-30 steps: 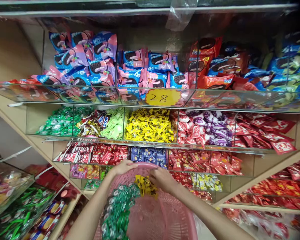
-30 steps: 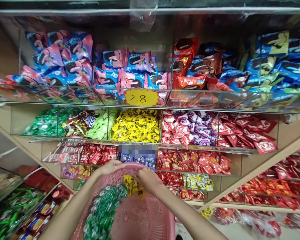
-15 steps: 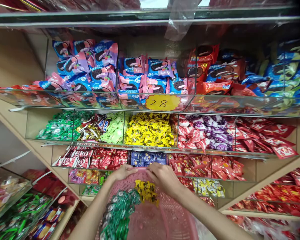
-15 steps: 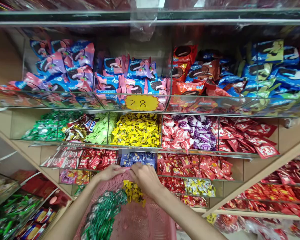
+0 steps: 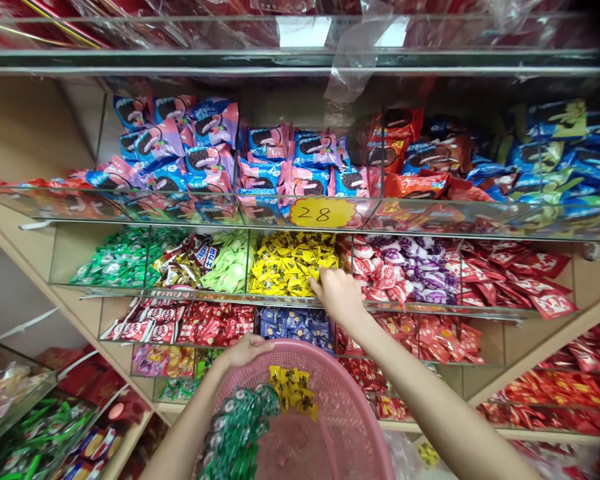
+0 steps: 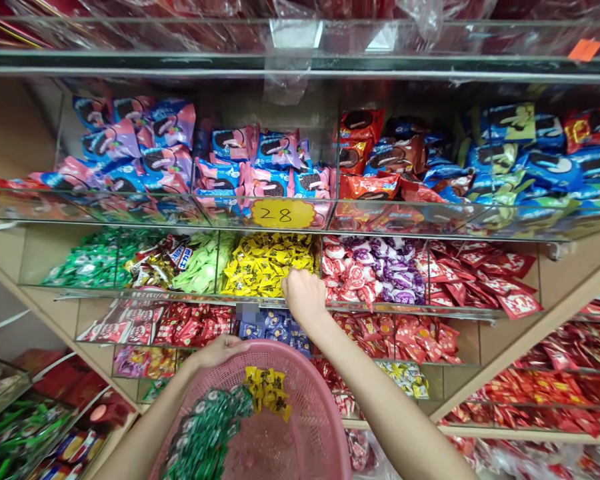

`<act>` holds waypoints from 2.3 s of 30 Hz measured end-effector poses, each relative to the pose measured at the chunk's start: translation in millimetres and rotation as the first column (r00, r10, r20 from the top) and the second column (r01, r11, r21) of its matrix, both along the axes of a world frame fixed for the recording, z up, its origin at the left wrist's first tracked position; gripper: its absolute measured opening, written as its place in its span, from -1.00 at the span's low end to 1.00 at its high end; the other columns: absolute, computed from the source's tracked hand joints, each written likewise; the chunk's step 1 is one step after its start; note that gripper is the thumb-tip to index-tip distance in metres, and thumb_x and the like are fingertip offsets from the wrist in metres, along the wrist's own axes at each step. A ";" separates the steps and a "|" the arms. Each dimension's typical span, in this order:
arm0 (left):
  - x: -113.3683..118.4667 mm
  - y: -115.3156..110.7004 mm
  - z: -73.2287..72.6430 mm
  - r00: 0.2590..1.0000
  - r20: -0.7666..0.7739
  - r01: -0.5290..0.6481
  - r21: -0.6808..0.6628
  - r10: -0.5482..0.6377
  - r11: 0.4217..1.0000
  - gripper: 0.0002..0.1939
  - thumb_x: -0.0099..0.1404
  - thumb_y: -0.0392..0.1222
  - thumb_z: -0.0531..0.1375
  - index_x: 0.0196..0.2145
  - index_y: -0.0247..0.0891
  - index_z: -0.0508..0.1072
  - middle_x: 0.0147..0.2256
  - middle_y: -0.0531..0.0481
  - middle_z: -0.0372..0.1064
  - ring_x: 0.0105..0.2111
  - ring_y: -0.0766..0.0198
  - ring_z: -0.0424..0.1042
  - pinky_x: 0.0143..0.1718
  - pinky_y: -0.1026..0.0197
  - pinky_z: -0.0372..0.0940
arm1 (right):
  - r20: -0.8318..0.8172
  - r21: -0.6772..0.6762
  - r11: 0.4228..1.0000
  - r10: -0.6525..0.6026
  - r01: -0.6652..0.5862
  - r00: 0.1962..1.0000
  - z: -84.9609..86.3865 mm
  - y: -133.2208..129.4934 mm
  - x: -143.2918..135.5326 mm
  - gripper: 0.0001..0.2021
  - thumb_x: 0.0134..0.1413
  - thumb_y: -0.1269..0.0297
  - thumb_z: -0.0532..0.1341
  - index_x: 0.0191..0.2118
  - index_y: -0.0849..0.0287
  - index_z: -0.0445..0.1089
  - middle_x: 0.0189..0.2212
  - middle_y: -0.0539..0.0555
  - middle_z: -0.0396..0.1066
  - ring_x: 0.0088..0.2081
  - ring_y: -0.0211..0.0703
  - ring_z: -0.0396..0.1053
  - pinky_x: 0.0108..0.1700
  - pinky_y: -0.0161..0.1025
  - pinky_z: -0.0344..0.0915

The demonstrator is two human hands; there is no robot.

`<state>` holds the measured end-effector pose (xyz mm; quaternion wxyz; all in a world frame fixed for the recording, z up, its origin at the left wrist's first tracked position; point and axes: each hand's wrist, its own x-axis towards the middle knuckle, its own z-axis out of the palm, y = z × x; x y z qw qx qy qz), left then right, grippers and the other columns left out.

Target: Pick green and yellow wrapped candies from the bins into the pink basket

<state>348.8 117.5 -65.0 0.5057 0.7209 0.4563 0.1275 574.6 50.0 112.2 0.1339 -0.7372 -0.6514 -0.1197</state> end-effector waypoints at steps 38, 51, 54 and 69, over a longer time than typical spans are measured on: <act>-1.8 4.9 -10.1 0.999 -0.030 0.021 0.085 -0.019 0.996 -0.40 0.02 0.40 0.09 -0.59 -0.28 0.21 -0.60 0.14 -0.06 -0.56 0.41 -0.04 -0.53 0.30 -0.14 | 0.066 -0.458 0.762 0.542 -0.457 0.838 -138.8 -21.6 -9.4 -0.75 0.18 0.52 0.02 -0.25 0.23 0.45 -0.31 0.19 0.51 -0.22 -0.05 0.48 -0.26 -0.26 0.32; 0.6 0.2 -3.7 1.000 -0.009 -0.008 0.031 0.008 0.999 -0.35 -0.08 0.47 0.10 -0.61 -0.26 0.17 -0.63 0.16 -0.08 -0.60 0.43 -0.10 -0.55 0.28 -0.16 | -0.066 -0.080 0.821 0.562 -0.566 0.825 -69.6 -41.0 -8.4 -0.65 0.33 0.19 -0.10 -0.25 0.15 0.39 -0.32 0.08 0.46 -0.36 -0.24 0.42 -0.37 -0.36 0.15; 0.1 -0.8 -2.7 1.000 0.011 -0.005 0.013 0.004 1.000 -0.37 -0.06 0.44 0.12 -0.58 -0.28 0.24 -0.62 0.16 -0.04 -0.60 0.43 -0.07 -0.55 0.29 -0.16 | -0.107 0.112 0.841 0.540 -0.530 0.835 -45.0 -35.9 7.2 -0.67 0.33 0.20 -0.10 -0.17 0.15 0.39 -0.29 0.07 0.44 -0.32 -0.26 0.40 -0.34 -0.36 0.14; -1.7 1.7 -3.4 1.000 0.016 0.009 0.020 -0.009 1.000 -0.39 -0.04 0.41 0.12 -0.57 -0.30 0.27 -0.60 0.15 -0.01 -0.56 0.42 -0.03 -0.53 0.30 -0.14 | 0.058 0.008 0.954 0.299 -0.300 0.953 -11.4 -6.8 26.3 -0.71 0.30 0.30 -0.07 -0.23 0.14 0.41 -0.21 0.08 0.31 -0.37 -0.27 0.35 -0.49 -0.33 -0.03</act>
